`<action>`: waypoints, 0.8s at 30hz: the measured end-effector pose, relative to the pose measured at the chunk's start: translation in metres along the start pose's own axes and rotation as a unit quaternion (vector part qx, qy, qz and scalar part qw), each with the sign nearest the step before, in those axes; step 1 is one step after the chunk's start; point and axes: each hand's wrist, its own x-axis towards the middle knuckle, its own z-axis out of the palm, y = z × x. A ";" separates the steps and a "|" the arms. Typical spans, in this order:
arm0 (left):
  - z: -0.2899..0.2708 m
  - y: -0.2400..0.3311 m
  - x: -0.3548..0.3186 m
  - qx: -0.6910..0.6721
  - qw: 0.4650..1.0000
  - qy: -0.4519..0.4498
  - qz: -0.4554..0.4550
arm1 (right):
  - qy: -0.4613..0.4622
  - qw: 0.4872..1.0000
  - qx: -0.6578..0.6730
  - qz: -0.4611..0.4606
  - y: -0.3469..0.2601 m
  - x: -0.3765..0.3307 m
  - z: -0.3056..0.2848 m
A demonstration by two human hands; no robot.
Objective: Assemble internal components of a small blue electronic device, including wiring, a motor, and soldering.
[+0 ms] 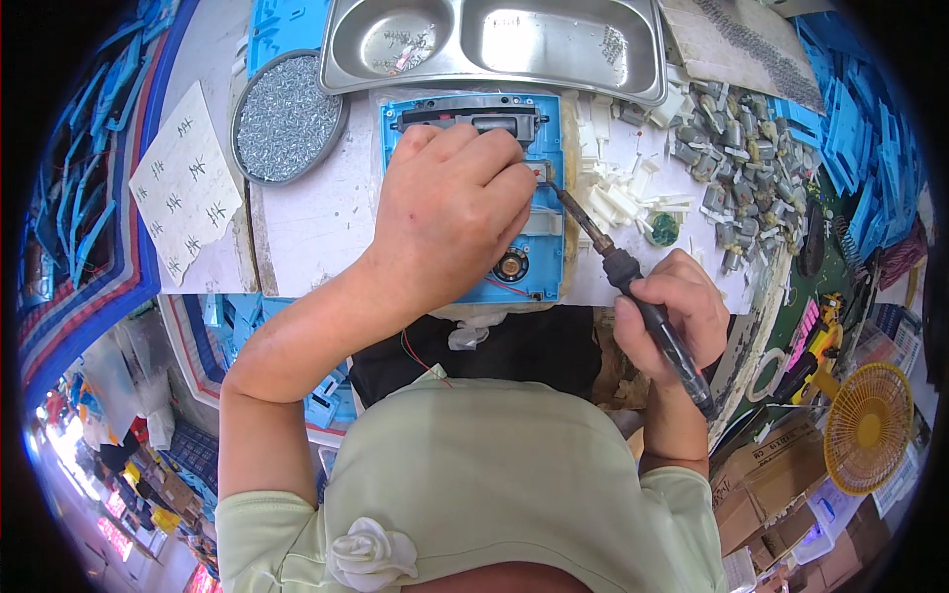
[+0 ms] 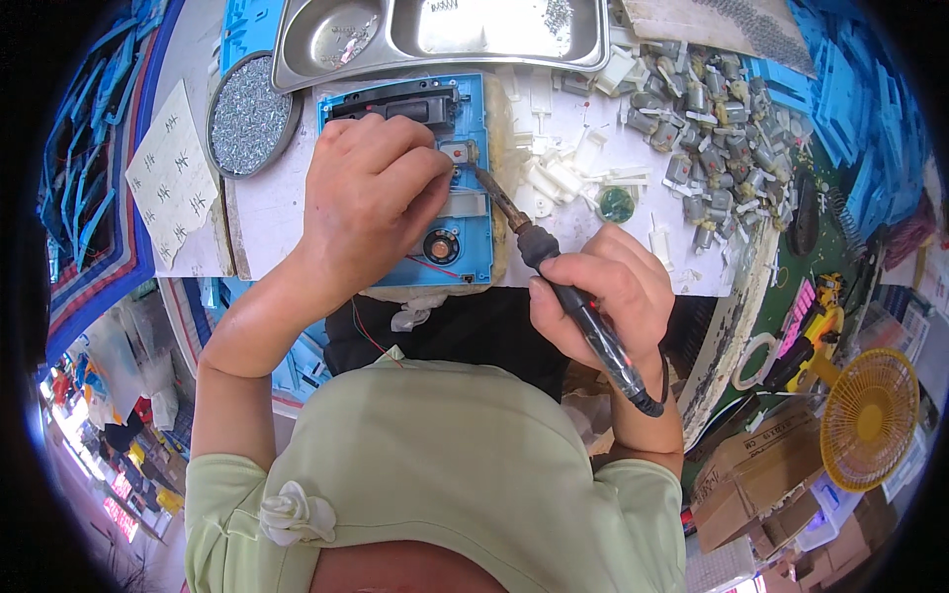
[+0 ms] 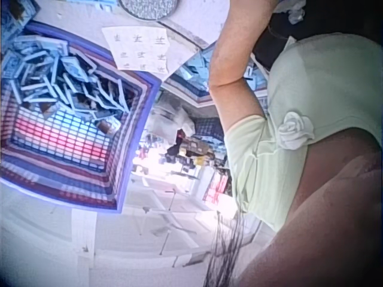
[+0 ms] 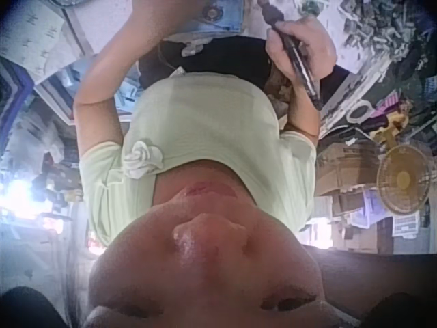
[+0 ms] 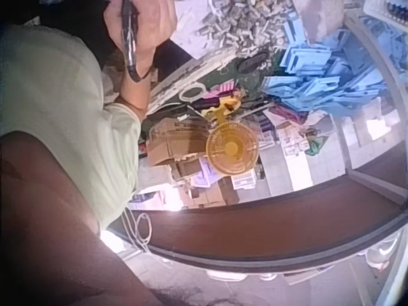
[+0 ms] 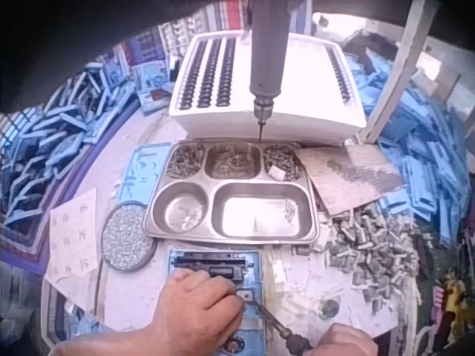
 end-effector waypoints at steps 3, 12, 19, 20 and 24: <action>0.000 0.000 0.000 0.002 1.000 -0.001 0.000 | -0.012 1.000 -0.014 -0.022 0.000 -0.001 -0.001; 0.000 0.000 0.000 0.009 1.000 -0.006 0.004 | -0.018 0.999 -0.017 -0.023 -0.002 -0.004 -0.004; 0.000 0.000 0.000 0.015 1.000 -0.003 0.005 | -0.019 1.000 -0.020 -0.007 -0.003 -0.004 -0.009; 0.000 0.000 0.000 0.014 1.000 -0.004 0.004 | -0.018 1.000 -0.022 -0.006 -0.003 -0.004 -0.009; -0.003 0.000 -0.001 0.007 1.000 -0.011 -0.001 | 0.001 1.000 -0.022 -0.009 0.000 -0.003 -0.007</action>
